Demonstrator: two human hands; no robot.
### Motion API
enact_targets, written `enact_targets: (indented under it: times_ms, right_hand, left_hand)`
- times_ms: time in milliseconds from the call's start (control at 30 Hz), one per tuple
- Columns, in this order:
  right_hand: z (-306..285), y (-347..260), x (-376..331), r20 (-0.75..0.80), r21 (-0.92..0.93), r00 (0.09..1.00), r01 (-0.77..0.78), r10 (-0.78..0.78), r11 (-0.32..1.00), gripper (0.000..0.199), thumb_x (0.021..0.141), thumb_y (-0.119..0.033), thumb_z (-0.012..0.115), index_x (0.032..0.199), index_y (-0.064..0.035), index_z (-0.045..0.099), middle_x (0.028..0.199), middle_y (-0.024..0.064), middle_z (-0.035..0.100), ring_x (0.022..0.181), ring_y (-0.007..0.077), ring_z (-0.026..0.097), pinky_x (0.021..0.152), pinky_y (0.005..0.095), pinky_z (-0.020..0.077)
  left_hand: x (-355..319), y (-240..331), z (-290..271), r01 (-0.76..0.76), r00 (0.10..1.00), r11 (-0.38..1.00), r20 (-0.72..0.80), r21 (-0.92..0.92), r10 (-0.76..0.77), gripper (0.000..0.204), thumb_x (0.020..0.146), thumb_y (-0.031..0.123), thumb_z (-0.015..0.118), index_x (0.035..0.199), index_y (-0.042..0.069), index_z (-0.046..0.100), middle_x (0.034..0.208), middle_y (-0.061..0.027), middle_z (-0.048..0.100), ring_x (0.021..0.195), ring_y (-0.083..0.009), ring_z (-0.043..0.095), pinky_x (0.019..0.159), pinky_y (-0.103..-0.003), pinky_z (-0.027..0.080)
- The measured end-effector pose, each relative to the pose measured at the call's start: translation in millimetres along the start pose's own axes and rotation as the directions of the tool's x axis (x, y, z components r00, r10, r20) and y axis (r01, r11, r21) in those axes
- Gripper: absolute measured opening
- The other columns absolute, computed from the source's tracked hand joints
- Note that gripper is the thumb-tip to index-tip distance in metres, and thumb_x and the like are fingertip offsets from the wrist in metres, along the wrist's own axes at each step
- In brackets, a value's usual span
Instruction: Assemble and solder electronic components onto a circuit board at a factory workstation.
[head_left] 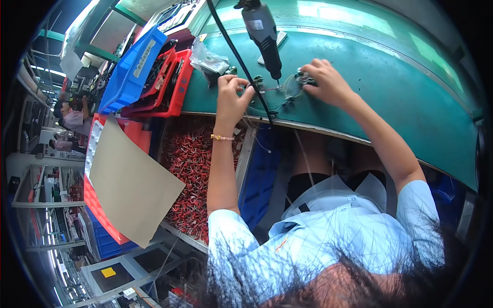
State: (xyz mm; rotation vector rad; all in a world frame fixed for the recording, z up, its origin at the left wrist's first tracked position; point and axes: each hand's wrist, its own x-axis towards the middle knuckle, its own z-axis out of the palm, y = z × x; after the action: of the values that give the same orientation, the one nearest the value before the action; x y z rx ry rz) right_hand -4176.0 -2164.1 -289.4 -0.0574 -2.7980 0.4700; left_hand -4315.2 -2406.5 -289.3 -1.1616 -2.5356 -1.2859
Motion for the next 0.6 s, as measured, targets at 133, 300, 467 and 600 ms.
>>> enact_targets:
  times_ms: [133,300,467,600]
  right_hand:
    - [26,-30,30,-0.072,0.241,0.996,0.062,-0.045,0.969,0.038,0.075,-0.018,0.069,0.108,-0.0040,0.058,0.094,0.0130,0.058,0.089,0.0308,0.055,0.082,0.0376,0.0458]
    - [18,-28,39,0.131,0.627,0.990,-0.037,-0.058,0.778,0.033,0.081,-0.014,0.064,0.112,-0.0041,0.058,0.096,0.0090,0.064,0.084,0.0178,0.059,0.076,0.0310,0.0472]
    - [-43,-11,-46,0.110,0.896,0.994,-0.099,-0.001,0.433,0.027,0.086,-0.013,0.060,0.112,-0.0039,0.059,0.094,0.0028,0.061,0.083,0.0097,0.057,0.073,0.0264,0.0477]
    - [-78,-8,-173,0.405,0.876,0.844,-0.249,-0.352,0.413,0.021,0.089,-0.018,0.060,0.102,-0.0038,0.066,0.098,0.0099,0.067,0.088,0.0197,0.064,0.078,0.0329,0.0497]
  left_hand:
    - [-4,18,7,-0.189,0.981,0.950,0.100,0.249,0.168,0.078,0.062,0.043,0.082,0.119,-0.002,0.052,0.123,-0.0194,0.042,0.115,-0.0351,0.047,0.095,-0.040,0.043]
    - [-7,9,4,-0.046,0.998,0.958,0.048,0.283,0.034,0.056,0.070,0.022,0.077,0.114,-0.002,0.051,0.120,-0.0200,0.045,0.109,-0.0341,0.050,0.092,-0.041,0.044]
    - [-39,-1,-46,0.098,0.933,0.992,-0.338,-0.082,-0.121,0.023,0.078,-0.005,0.057,0.100,0.000,0.060,0.098,-0.0088,0.059,0.091,-0.0185,0.058,0.080,-0.029,0.049]
    - [-92,64,-82,0.239,0.789,0.812,-0.382,-0.533,-0.482,0.027,0.082,0.001,0.052,0.109,0.002,0.058,0.101,-0.0070,0.062,0.088,-0.0156,0.060,0.072,-0.026,0.049]
